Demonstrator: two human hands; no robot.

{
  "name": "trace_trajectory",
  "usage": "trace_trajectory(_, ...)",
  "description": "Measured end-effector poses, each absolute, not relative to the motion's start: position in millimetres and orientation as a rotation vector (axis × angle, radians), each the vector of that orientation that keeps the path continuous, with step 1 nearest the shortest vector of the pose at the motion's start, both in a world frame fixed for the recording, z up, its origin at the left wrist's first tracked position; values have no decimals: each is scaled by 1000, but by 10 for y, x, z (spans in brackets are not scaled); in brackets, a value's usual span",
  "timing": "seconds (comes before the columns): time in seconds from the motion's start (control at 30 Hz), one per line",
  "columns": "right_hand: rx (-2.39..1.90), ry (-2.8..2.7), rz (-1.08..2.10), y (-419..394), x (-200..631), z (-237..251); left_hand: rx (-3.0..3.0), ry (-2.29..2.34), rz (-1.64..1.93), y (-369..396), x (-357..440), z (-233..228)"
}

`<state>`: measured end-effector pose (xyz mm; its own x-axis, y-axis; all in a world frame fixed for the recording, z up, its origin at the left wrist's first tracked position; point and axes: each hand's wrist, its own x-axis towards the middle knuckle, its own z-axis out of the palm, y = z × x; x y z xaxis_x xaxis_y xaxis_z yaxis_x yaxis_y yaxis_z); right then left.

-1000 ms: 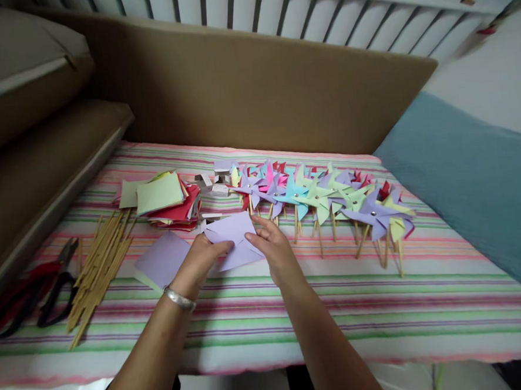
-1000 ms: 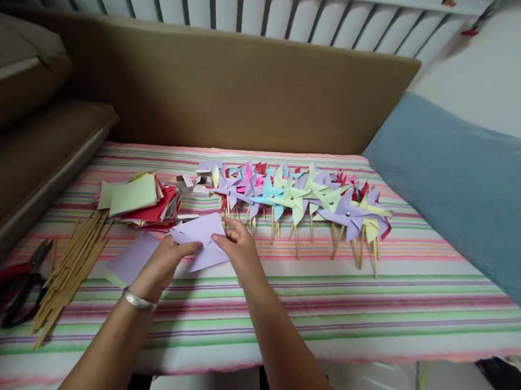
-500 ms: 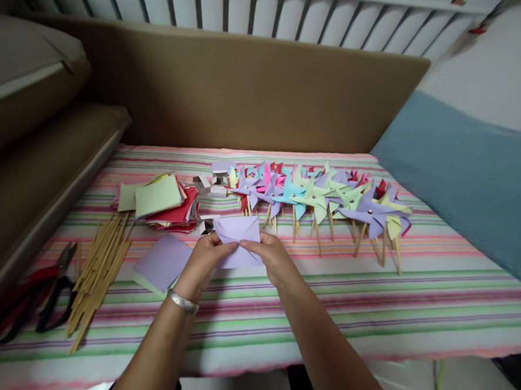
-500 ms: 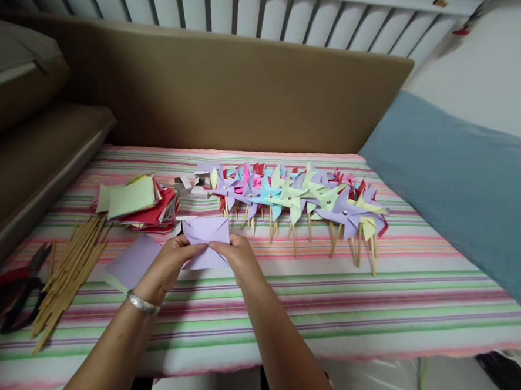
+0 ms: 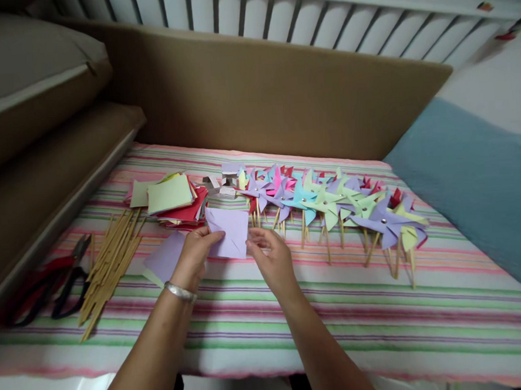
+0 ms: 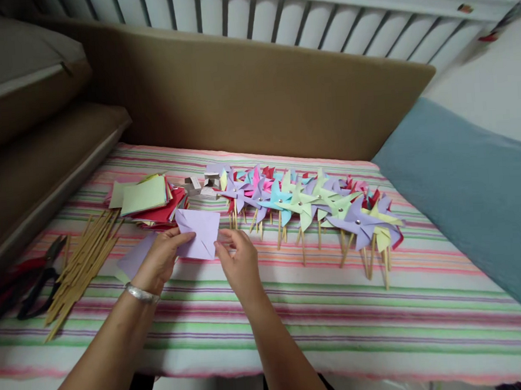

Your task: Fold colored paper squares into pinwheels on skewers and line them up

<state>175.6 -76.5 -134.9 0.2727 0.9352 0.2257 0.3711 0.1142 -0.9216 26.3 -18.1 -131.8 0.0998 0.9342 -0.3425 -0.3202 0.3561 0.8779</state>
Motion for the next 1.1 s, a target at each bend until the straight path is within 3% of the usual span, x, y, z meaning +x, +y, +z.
trace_trajectory(0.1, -1352, -1626, 430, -797, 1749, -1341, 711, 1094, 1074, -149, 198, -1309)
trace_trajectory(0.23, -1307, -1803, 376, -801, 1734, -1378, 717, 1106, 1076, -140, 169, -1289)
trace_trajectory(0.9, -1315, -1898, 221, -799, 1736, -1386, 749, 1018, 965, -174, 162, -1263)
trace_trajectory(1.1, -1302, -1820, 334, -792, 1733, -1403, 772, 1041, 959, -173, 182, -1269)
